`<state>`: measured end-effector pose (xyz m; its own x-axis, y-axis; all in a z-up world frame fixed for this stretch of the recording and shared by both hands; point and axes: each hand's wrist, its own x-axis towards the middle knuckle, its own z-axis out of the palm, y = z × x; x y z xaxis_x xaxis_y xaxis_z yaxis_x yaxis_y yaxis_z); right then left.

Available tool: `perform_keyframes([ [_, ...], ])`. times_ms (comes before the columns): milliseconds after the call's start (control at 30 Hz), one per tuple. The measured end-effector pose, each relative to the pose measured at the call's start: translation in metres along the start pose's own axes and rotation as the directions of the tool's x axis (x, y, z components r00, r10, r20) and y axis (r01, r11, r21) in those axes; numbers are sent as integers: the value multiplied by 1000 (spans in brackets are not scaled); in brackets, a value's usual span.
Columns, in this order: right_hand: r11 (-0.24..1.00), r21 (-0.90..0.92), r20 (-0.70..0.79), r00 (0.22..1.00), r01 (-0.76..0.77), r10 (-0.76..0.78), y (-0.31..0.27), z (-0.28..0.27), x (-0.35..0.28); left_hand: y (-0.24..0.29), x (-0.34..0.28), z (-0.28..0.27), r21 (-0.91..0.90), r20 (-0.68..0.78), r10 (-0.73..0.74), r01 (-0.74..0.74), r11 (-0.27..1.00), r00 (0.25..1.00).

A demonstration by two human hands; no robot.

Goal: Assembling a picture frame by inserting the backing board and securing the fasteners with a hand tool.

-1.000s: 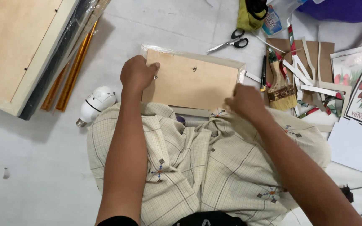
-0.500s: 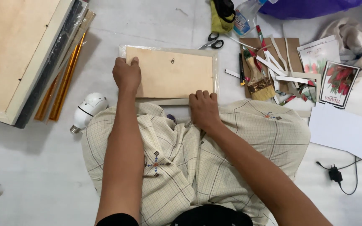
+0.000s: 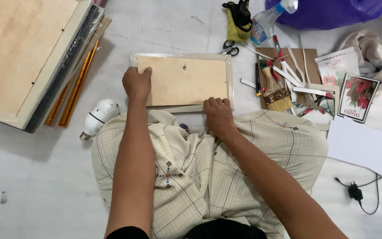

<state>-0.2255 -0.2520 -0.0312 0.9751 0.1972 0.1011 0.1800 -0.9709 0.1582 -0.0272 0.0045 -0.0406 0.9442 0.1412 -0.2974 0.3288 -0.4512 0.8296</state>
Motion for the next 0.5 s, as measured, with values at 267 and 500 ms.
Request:
perform_keyframes([
  [267, 999, -36, -75, 997, 31, -33, -14, -23, -4, 26, -20, -17, 137, 79, -15, 4, 991, 997],
  [500, 994, 106, 186, 982, -2, -18, -17, -71, 6, 41, -29, -35, 195, 104, -36, 15, 981, 994],
])
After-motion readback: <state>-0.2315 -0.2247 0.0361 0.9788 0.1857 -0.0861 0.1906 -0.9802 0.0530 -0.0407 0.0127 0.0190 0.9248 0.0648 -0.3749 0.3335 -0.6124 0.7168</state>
